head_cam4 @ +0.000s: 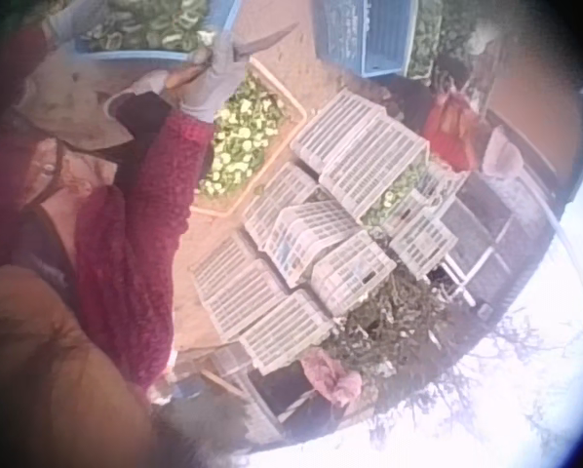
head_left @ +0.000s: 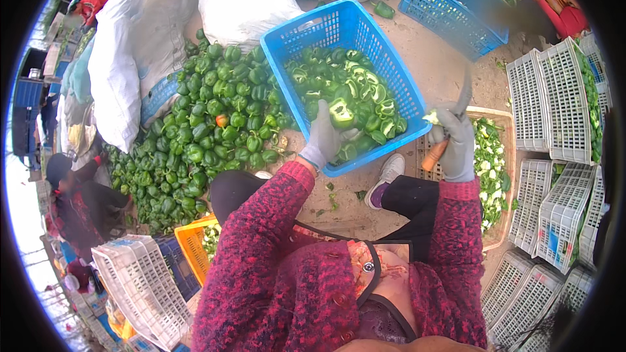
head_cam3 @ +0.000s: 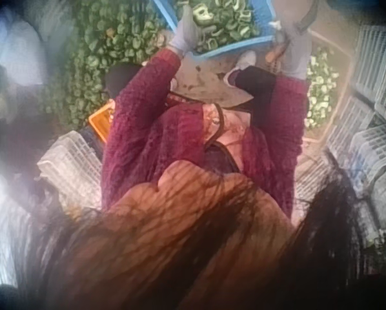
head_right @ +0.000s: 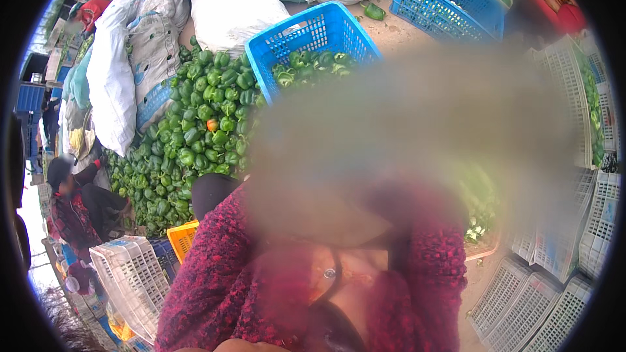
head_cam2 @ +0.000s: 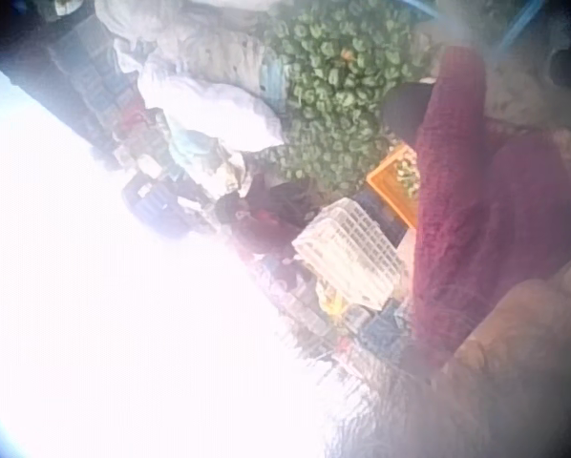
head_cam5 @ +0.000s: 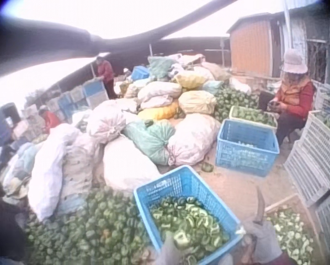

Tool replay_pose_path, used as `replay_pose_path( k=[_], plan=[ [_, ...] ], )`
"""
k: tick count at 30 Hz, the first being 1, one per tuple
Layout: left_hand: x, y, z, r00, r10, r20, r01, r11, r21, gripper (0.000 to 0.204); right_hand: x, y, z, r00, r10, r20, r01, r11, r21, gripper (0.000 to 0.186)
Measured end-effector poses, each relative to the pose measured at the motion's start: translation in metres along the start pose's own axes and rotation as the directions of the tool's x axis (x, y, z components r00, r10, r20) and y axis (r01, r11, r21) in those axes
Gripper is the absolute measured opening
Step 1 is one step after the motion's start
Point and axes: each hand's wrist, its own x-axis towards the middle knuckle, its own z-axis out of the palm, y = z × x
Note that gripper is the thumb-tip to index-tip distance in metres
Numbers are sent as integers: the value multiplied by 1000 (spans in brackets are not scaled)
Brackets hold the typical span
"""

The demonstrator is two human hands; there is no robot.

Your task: The person sits on the floor and repeatedly picks green bell peppers from a pile, cuts them into pieces using a small knife, and places the cut pieces into a blue basket. The person also discards stems and cores into a separate white basket.

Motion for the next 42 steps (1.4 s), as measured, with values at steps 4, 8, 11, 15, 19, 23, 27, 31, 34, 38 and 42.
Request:
replay_pose_path(
  k=[4, 8, 11, 15, 19, 23, 27, 31, 34, 38, 42],
  plan=[
    [11, -6, -51, 933, 310, -185, -255, 929, 269, 62, -26, -41, -175, 944, -119, -307, -118, 748, -653, 18],
    [42, 8, -163, 636, 590, -497, -491, 807, 329, 39, -87, -19, -296, 814, 60, -578, -456, 682, -572, 47],
    [58, 38, -271, 231, 677, -698, 7, 717, 697, 34, -91, -24, -290, 806, 104, -583, -379, 847, -373, 53],
    [81, 75, -355, 141, 531, -836, 325, 773, 545, 56, -51, -56, -194, 881, 49, -470, -183, 952, -244, 53],
    [113, 107, -380, 427, 688, -587, 471, 385, 794, 64, -13, -64, -93, 959, 36, -281, -55, 997, -62, 49],
    [138, 118, -398, 482, 602, -636, 533, 375, 758, 65, -11, -20, -6, 955, 293, -51, -295, 954, -56, 42],
    [129, 117, -400, 346, 523, -779, 56, 817, 574, 51, -1, 10, 61, 889, 440, 128, -436, 898, -59, 47],
    [93, 135, -342, 520, 214, -827, -395, 919, -11, 39, 16, 18, 115, 833, 464, 303, -241, 796, -556, 48],
    [72, 138, -247, 859, 316, -403, -413, 892, -181, 34, 13, 25, 147, 810, 394, 435, 16, 726, -688, 54],
    [23, 100, -110, 900, 419, 120, -383, 892, -241, 50, -14, 29, 156, 915, 86, 395, 222, 710, -668, 41],
    [-37, 61, -26, 892, 301, 337, -224, 942, -250, 47, -35, 24, 133, 922, -80, 380, 329, 682, -654, 38]
  ],
)
